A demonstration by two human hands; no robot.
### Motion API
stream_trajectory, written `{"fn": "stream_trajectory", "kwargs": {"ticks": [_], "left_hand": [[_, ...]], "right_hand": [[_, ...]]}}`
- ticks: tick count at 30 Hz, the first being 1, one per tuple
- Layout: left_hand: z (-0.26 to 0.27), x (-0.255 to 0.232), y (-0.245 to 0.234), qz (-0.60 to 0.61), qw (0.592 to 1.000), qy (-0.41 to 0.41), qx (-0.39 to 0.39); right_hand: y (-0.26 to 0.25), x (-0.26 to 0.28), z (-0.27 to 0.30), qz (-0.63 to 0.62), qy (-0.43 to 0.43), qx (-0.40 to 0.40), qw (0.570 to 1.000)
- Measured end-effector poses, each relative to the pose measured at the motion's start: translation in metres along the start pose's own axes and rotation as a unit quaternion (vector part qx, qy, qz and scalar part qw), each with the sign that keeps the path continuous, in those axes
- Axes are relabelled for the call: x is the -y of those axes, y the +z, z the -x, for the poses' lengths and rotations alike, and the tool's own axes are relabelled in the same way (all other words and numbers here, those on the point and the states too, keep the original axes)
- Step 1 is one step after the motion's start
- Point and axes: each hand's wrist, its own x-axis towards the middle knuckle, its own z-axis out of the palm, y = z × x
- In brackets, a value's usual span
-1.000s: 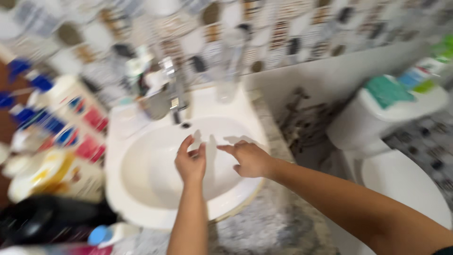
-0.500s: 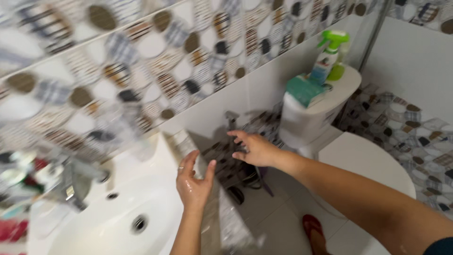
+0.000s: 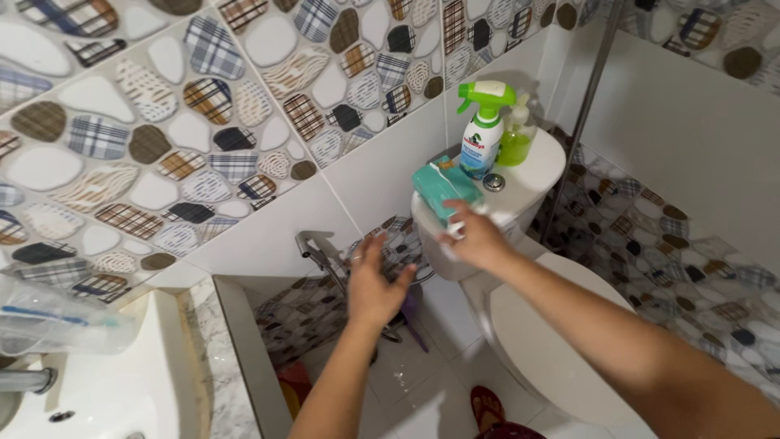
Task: The person washes their hands and feet, then uses a handheld bidet sprayer to rinse the bathroom floor. They wipe the toilet tank and seat with a tissue, and finally wipe the sink countertop with a tissue.
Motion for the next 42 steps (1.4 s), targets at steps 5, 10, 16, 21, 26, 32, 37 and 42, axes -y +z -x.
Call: {"fn": "stream_trajectory", "kwargs": {"ticks": [5, 10, 16, 21, 26, 32, 37, 42], "left_hand": [[-0.023, -0.025, 0.049, 0.007, 0.999, 0.033, 0.02], [-0.045, -0.039, 0.068, 0.008, 0.999, 0.051, -0.007], [-0.056, -0.049, 0.066, 0.013, 1.0, -0.011, -0.006], [-0.072, -0.057, 0.073, 0.007, 0.999, 0.043, -0.018], [-0.08, -0.068, 0.088, 0.011, 0.999, 0.008, 0.033], [-0.065, -0.042, 0.082, 0.013, 0.999, 0.003, 0.041], [-0.042, 0.012, 0.031, -0.003, 0.999, -0.012, -0.039], [-0.014, 0.064, -0.056, 0.011, 0.987, -0.026, -0.155]], "right_hand": [[-0.044, -0.054, -0.044, 0.011, 0.06, -0.116, 0.991], [-0.069, -0.076, -0.113, 0.032, -0.025, -0.267, 0.963], [-0.08, -0.068, -0.157, 0.059, 0.037, -0.255, 0.965], [-0.075, -0.063, -0.164, 0.086, 0.107, -0.215, 0.967], [-0.071, -0.073, -0.162, 0.082, 0.031, -0.245, 0.965], [-0.073, -0.064, -0.157, 0.022, -0.102, -0.303, 0.947], [-0.082, 0.01, -0.137, -0.039, -0.286, -0.294, 0.911], [-0.035, 0.123, -0.089, -0.017, -0.419, -0.206, 0.884]]}}
